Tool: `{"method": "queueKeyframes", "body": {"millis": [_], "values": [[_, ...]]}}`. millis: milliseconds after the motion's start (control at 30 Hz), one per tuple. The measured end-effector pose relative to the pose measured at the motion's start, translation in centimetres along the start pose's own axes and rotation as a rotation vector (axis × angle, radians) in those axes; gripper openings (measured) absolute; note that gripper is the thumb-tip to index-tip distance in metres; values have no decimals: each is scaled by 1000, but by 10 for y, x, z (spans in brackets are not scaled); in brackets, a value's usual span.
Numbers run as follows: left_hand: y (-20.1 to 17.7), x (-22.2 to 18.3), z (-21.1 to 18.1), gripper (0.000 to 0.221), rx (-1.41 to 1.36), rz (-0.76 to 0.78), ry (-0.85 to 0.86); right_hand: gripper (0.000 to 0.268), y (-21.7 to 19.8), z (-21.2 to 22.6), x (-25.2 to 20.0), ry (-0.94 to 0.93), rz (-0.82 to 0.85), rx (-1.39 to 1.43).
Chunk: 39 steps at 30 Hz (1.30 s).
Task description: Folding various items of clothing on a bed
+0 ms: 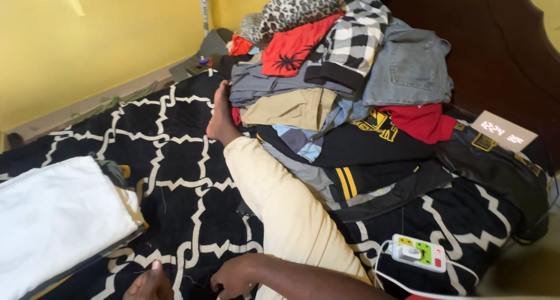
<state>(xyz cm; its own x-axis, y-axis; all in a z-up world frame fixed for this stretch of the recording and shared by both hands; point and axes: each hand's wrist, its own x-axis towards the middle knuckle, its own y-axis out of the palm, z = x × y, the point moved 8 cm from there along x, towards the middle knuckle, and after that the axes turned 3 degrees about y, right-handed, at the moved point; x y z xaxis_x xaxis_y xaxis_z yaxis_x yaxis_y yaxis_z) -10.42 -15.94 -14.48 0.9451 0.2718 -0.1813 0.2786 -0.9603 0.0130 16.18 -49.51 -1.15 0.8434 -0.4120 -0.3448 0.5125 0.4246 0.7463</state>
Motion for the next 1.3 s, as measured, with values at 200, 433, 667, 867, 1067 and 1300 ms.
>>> {"method": "queueKeyframes", "body": {"millis": [200, 433, 667, 867, 1067, 1300], "values": [[-8, 55, 45, 57, -159, -32, -123, 85, 7, 12, -11, -135, -64, 6], [-8, 98, 144, 48, -368, 133, -346, 92, 11, -14, 11, -4, 4, 0], [-17, 98, 141, 38, -226, 54, -196, 16, -88, -13, -15, -526, 664, -1032], [-4, 65, 89, 38, -244, 144, -325, 31, -114, 100, 98, -274, 207, -704], [6, 36, 42, 38, -96, 171, -306, 32, -92, 174, 58, -491, -107, -893], [2, 32, 39, 42, -40, 161, -332, 55, -99, 187, 69, -351, -291, -916]]}}
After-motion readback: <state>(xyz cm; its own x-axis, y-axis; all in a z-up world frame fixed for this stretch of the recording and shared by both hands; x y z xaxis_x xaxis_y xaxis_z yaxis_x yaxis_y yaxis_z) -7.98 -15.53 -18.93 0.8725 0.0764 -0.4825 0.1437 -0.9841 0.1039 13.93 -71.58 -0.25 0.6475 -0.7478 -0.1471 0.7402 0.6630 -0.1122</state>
